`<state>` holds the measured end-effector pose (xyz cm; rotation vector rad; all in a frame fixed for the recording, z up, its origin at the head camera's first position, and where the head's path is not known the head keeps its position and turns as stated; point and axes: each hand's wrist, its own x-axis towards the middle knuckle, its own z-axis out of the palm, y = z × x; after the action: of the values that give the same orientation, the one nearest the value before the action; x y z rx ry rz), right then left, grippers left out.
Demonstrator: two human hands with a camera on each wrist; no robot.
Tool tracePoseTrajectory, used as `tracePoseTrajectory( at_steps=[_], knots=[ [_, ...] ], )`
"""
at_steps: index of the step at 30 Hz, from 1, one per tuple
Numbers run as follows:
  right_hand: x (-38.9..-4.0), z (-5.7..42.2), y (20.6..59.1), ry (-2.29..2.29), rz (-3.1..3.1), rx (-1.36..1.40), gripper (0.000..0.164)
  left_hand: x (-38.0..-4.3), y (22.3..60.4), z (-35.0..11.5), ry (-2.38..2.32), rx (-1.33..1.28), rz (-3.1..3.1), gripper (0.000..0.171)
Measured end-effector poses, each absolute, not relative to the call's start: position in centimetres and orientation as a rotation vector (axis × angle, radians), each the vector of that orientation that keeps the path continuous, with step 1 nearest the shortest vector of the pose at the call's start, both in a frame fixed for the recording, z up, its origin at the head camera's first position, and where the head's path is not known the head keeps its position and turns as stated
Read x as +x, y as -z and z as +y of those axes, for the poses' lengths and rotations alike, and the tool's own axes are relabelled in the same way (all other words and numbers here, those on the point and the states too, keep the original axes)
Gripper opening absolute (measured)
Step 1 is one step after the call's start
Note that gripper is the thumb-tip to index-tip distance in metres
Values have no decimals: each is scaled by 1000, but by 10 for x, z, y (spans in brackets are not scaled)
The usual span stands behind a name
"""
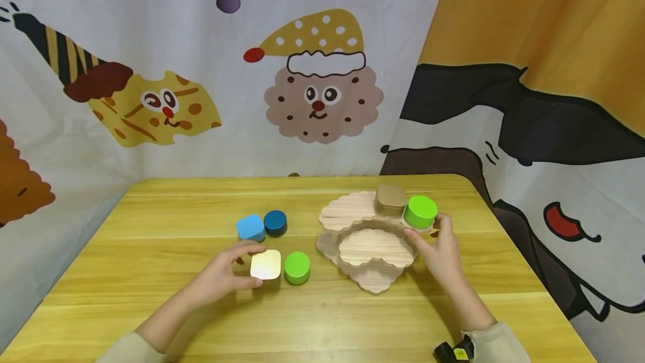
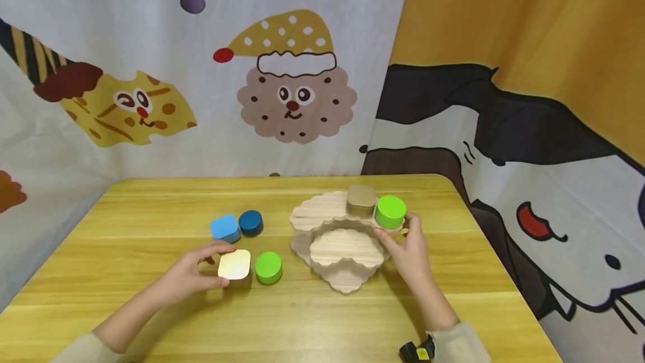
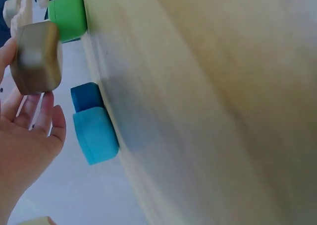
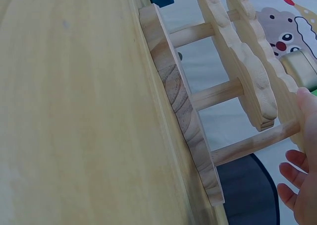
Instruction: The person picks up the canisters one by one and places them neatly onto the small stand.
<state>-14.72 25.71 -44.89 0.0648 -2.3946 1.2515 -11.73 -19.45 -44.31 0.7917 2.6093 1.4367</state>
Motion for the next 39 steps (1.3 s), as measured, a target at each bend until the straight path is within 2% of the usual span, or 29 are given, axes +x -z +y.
tracePoseTrajectory(
  at_steps=[12, 31, 39],
  knots=[
    [-147, 256, 448, -1250, -2383, 61, 66, -117, 426, -172, -1558, 847, 2618, 57],
    [-147, 255, 449, -1246, -2385, 60, 67, -126, 394, -109, -1779, 780, 2574, 60],
    [-147, 256, 450, -1238, -2383, 53, 67, -127, 366, -80, -1805, 730, 2566, 59]
  ],
)
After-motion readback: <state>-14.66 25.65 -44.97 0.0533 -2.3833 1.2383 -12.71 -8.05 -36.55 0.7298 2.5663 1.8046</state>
